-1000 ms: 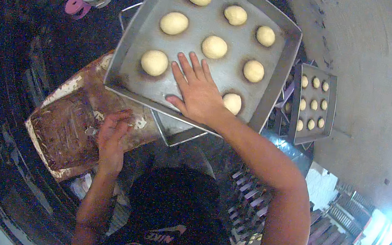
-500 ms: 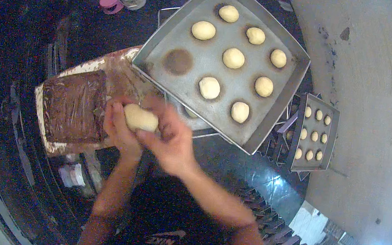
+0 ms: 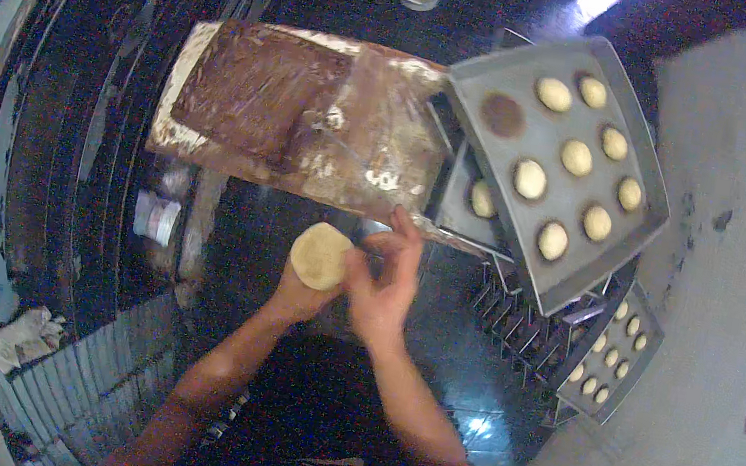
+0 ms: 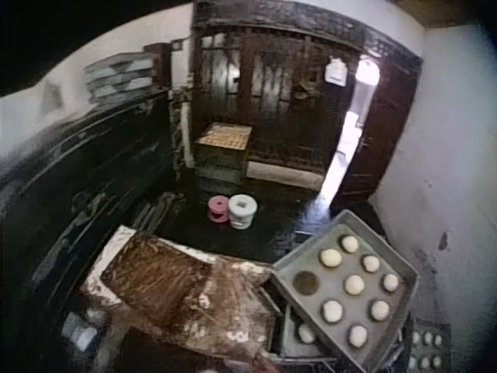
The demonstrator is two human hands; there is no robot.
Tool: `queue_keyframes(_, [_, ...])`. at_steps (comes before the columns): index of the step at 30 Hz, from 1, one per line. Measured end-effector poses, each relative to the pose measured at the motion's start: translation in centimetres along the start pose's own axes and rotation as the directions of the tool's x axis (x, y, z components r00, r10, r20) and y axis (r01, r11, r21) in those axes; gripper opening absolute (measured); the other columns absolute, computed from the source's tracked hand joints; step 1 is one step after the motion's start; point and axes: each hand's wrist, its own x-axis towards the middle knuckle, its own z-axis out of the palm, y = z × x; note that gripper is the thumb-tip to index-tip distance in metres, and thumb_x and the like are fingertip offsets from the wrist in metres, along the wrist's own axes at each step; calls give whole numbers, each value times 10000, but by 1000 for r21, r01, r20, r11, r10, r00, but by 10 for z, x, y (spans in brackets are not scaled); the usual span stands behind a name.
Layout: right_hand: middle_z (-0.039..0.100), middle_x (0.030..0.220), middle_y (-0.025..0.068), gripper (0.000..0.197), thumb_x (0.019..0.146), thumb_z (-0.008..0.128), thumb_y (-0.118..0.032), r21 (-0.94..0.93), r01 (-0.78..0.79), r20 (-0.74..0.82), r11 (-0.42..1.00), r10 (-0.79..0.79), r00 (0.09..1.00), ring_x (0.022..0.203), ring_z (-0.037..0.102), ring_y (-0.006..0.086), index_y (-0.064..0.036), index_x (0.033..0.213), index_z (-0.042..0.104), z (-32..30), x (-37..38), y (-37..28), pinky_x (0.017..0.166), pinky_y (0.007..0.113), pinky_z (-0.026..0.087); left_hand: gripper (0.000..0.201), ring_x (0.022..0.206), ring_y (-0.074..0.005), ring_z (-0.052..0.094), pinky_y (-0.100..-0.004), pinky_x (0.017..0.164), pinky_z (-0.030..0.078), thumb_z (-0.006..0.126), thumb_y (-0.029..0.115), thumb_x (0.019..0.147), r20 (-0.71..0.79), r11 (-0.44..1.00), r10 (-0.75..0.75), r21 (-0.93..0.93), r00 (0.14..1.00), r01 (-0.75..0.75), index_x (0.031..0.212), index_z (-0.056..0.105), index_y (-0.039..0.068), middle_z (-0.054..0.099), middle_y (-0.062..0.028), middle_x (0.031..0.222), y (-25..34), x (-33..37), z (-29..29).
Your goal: The person fills small dough balls with a chocolate spread using a spoon, then places them on a baking tray. The person repeats this process for multiple dough balls, arranging them in rows on the tray.
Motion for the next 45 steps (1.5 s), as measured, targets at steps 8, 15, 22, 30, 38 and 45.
queue_keyframes(8, [664, 1202, 198, 514, 871, 800, -166, -761, 397, 246, 513, -338, 909, 1089, 648, 298, 17, 1291, 567, 82, 128, 198, 926, 398, 537, 500, 1054, -222, 680, -346, 930, 546, 883, 23, 766, -545, 867, 490, 383, 681, -319, 1198, 634, -14, 690, -135, 1172, 42, 66, -145])
queue_keyframes(15, [700, 921, 143, 170, 952, 668, -56, -699, 344, 336, 628, -137, 932, 762, 677, 265, -15, 1112, 710, 175, 110, 153, 739, 377, 560, 653, 1095, -199, 649, -353, 965, 549, 897, -21, 728, -509, 842, 447, 516, 735, -155, 1294, 576, 25, 650, -105, 1245, 33, 63, -343])
queue_keyframes(22, [670, 1003, 155, 215, 844, 681, -41, -658, 632, 733, 409, 156, 662, 815, 685, 396, -76, 1053, 713, 349, 175, 100, 676, 486, 571, 681, 1199, -217, 613, -369, 1025, 528, 881, -33, 728, -422, 926, 291, 349, 859, -142, 1321, 558, 44, 630, -116, 1320, 46, 72, -408])
queue_keyframes(30, [675, 1004, 144, 130, 856, 687, -98, -605, 639, 761, 475, 109, 639, 803, 689, 416, -70, 982, 700, 381, 184, 110, 691, 496, 578, 650, 1136, -217, 666, -359, 990, 545, 878, -35, 723, -535, 989, 106, 142, 838, -34, 1300, 586, 40, 678, -103, 1262, 38, 63, -418])
queue_keyframes(38, [652, 897, 145, 78, 910, 695, -46, -622, 516, 710, 588, 148, 688, 828, 671, 357, -41, 984, 717, 396, 173, 143, 714, 420, 530, 653, 1142, -207, 661, -361, 994, 544, 910, 8, 704, -543, 978, 78, 204, 836, 42, 1281, 610, 63, 676, -104, 1251, 50, 58, -434])
queue_keyframes(45, [690, 930, 126, 110, 892, 726, -2, -228, 245, 739, 942, 4, 673, 854, 660, 227, -1, 1001, 734, 419, 150, 49, 752, 336, 513, 548, 1085, -178, 681, -338, 968, 544, 865, -36, 726, -525, 996, 54, 87, 849, -9, 1213, 627, 36, 707, -94, 1160, 96, 88, -420])
